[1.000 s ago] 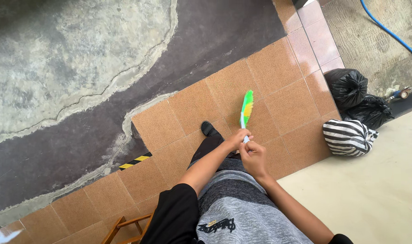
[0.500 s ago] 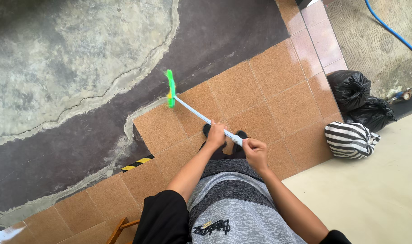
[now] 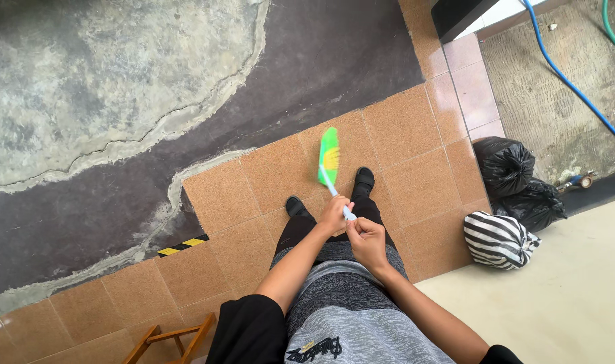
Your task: The person sweeps the tiled floor using a broom, pushing debris along the hallway and near the edges of the walls.
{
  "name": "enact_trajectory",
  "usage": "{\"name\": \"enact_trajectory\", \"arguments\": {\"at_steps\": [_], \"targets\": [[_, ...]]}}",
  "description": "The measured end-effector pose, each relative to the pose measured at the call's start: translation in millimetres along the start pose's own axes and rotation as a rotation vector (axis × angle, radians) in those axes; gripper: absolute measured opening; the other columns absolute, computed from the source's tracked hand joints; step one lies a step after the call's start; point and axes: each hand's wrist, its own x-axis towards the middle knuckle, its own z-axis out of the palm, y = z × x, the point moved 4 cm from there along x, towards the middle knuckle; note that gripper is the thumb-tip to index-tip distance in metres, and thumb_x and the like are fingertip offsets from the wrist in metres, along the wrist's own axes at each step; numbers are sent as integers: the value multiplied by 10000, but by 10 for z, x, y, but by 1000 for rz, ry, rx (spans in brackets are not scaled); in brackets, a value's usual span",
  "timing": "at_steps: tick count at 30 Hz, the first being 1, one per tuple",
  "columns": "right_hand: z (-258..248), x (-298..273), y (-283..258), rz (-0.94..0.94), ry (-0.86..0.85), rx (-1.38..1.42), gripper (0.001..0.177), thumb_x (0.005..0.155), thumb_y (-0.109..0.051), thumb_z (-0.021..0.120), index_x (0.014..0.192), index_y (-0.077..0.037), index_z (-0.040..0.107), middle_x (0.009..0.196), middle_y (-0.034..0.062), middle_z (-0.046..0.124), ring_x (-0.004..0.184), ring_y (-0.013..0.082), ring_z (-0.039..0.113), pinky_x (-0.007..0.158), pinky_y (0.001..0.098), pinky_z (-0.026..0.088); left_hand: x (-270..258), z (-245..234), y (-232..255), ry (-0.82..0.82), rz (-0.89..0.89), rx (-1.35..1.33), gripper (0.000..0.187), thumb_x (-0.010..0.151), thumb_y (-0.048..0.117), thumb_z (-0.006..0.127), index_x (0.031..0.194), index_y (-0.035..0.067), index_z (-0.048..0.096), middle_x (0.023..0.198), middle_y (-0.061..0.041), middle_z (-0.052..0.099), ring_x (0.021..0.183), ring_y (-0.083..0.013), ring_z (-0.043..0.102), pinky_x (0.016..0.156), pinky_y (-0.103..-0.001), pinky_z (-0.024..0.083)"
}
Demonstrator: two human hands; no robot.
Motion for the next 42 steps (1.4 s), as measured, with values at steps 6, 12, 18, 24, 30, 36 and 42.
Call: {"name": "enact_trajectory", "arguments": {"at_steps": [6, 12, 18, 24, 30, 36, 42], "targets": [[-325, 553, 497, -116, -188, 218, 482, 973, 6, 658, 638, -32, 313, 644, -15, 465, 632, 54, 401, 589, 268, 373, 383, 33, -325, -96, -88, 263, 246, 950, 146, 627, 727, 43, 622, 810, -192, 654, 890, -428, 617, 973, -580, 435], [-1287, 609, -162, -57, 98, 56, 494, 998, -13, 647, 592, -28, 366, 607, -37, 415, 605, 46, 368, 551, 275, 316, 791, 385, 469, -29, -96, 288, 250, 978, 153, 599, 770, 26, 656, 821, -204, 660, 884, -412, 640, 1133, -630, 352], [-1560, 531, -971, -78, 79, -120, 471, 976, -20, 662, 619, -8, 355, 593, -20, 383, 573, 48, 311, 501, 302, 255, 1174, 486, 1456, -36, 151, -83, 205, 906, 131, 648, 751, 0, 620, 775, -192, 622, 858, -407, 617, 976, -538, 470], [-1284, 819, -517, -76, -58, -195, 435, 932, -7, 686, 614, -2, 389, 587, 11, 381, 552, 67, 334, 491, 314, 277, 1275, 778, 1125, -8, -35, -153, 313, 979, 169, 670, 752, -19, 563, 787, -194, 602, 870, -416, 590, 789, -475, 483], [-1268, 1207, 219, -132, -218, -45, 460, 946, -9, 670, 625, -7, 341, 599, 10, 400, 571, 70, 343, 510, 310, 306, 1161, 773, 237, 16, -140, 140, 283, 972, 184, 636, 741, 22, 615, 831, -201, 637, 893, -439, 599, 907, -516, 479], [-1661, 1491, 364, -69, -68, -17, 498, 997, -15, 652, 602, -10, 349, 587, -14, 354, 570, 59, 300, 512, 299, 257, 1434, 755, 201, 12, -200, 283, 244, 988, 147, 584, 801, 12, 663, 837, -199, 670, 911, -427, 652, 1114, -676, 335], [-2255, 1310, -675, -20, 101, -7, 492, 1005, -17, 635, 596, -24, 360, 585, -37, 408, 571, 33, 311, 499, 275, 258, 1769, 858, 1236, -73, -52, 88, 185, 907, 130, 662, 760, 19, 647, 808, -186, 667, 886, -426, 652, 1068, -678, 365]]}}
